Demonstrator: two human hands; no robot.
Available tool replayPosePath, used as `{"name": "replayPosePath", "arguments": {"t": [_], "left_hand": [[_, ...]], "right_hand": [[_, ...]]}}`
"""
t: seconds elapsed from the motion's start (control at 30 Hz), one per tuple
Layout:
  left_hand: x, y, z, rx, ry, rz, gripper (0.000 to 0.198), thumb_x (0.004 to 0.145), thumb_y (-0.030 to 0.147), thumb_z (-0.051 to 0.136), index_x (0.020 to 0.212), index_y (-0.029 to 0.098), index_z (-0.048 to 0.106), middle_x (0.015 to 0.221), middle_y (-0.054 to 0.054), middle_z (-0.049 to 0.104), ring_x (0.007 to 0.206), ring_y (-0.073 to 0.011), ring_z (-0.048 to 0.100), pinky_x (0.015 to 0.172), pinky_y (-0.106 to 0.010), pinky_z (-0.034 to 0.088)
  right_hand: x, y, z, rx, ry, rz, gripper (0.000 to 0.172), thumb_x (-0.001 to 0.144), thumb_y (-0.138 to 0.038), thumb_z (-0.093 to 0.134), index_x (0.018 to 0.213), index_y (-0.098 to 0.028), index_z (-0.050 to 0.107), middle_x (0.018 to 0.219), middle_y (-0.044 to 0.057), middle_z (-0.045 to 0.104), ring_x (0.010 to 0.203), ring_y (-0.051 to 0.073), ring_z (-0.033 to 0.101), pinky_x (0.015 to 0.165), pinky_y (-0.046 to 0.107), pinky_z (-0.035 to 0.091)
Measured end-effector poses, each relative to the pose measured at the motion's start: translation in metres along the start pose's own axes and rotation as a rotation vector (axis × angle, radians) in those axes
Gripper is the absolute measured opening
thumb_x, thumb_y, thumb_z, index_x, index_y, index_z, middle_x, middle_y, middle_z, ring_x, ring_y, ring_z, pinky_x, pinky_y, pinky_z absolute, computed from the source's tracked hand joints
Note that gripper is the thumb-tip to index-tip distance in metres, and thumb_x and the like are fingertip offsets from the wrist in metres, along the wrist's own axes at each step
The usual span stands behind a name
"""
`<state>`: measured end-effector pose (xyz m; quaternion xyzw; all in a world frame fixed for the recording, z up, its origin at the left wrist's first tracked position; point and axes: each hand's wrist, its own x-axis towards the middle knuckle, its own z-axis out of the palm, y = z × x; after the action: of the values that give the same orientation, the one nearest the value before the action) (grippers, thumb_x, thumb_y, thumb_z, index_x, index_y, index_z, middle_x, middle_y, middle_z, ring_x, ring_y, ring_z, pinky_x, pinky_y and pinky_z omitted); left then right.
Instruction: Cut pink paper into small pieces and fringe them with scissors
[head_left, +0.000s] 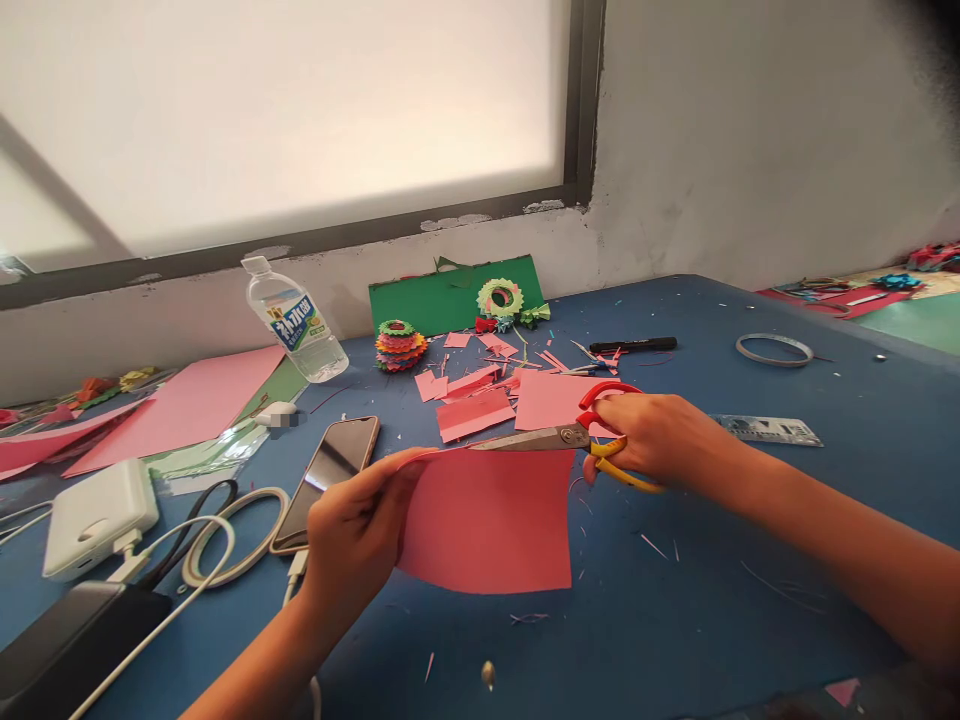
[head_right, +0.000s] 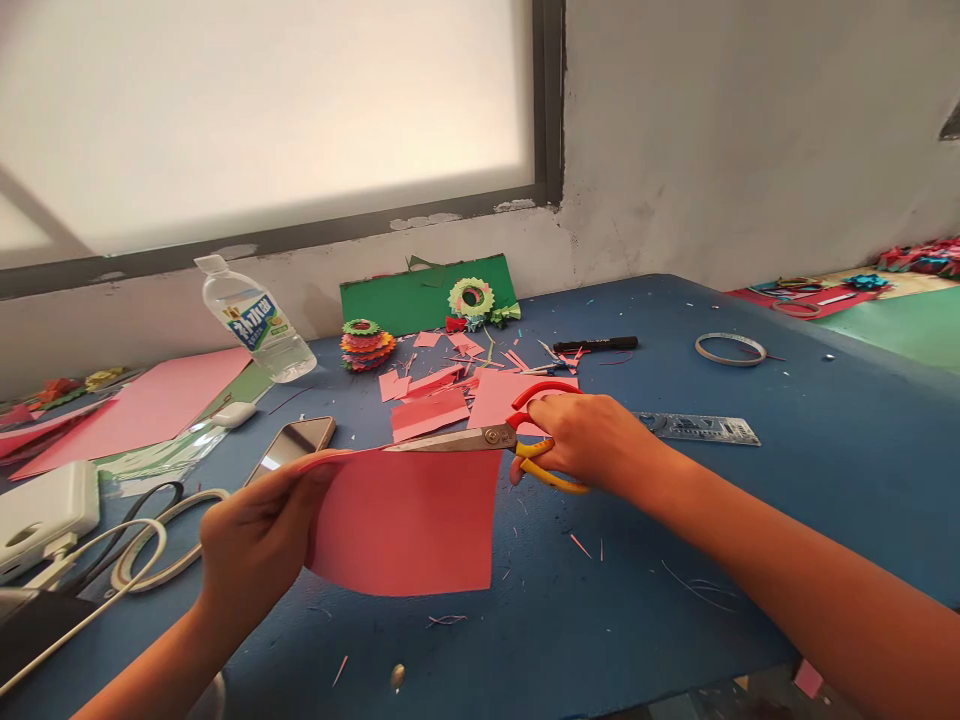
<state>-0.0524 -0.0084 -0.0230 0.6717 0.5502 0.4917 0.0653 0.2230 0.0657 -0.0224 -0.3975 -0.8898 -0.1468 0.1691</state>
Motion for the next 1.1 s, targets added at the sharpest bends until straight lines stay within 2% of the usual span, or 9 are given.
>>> {"name": "replayPosePath", "arguments": {"t": [0.23,0.53,0.8,1.1], "left_hand": [[0.0,0.003,0.002,-0.005,-0.022,0.017,0.022,0.08,0.026,0.048,0.081,0.021,0.07,0.074,0.002,0.071,0.063,-0.0125,0.064,0.054,-0.017,0.049],[0.0,0.004,0.004,-0.009,-0.029,0.018,0.023,0.08,0.026,0.048,0.079,0.021,0.07,0.074,0.001,0.071,0.064,-0.0135,0.064,0.056,-0.018,0.05],[-0.001,0.005,0.006,-0.036,-0.061,0.027,0.023,0.08,0.024,0.047,0.08,0.02,0.07,0.073,0.0,0.071,0.062,-0.0131,0.064,0.055,-0.018,0.05],[-0.001,0.005,0.007,-0.045,-0.054,0.054,0.022,0.079,0.022,0.048,0.079,0.018,0.07,0.072,0.0,0.072,0.061,-0.0122,0.064,0.054,-0.016,0.05]], "right_hand": [[-0.001,-0.003,0.004,0.0,-0.004,-0.005,0.051,0.073,-0.064,0.042,0.079,-0.015,0.053,0.073,0.006,0.062,0.066,0.019,0.06,0.051,0.028,0.039],[-0.001,-0.003,0.007,-0.002,-0.031,-0.001,0.04,0.075,-0.056,0.048,0.069,-0.017,0.052,0.066,0.003,0.061,0.059,0.016,0.058,0.047,0.025,0.033],[-0.002,-0.008,0.008,0.023,-0.019,-0.003,0.049,0.073,-0.062,0.044,0.078,-0.015,0.054,0.069,0.005,0.061,0.063,0.018,0.06,0.05,0.027,0.037],[-0.001,-0.012,0.01,0.054,-0.023,-0.016,0.054,0.071,-0.066,0.044,0.079,-0.014,0.056,0.069,0.006,0.061,0.064,0.019,0.06,0.05,0.027,0.038]]}}
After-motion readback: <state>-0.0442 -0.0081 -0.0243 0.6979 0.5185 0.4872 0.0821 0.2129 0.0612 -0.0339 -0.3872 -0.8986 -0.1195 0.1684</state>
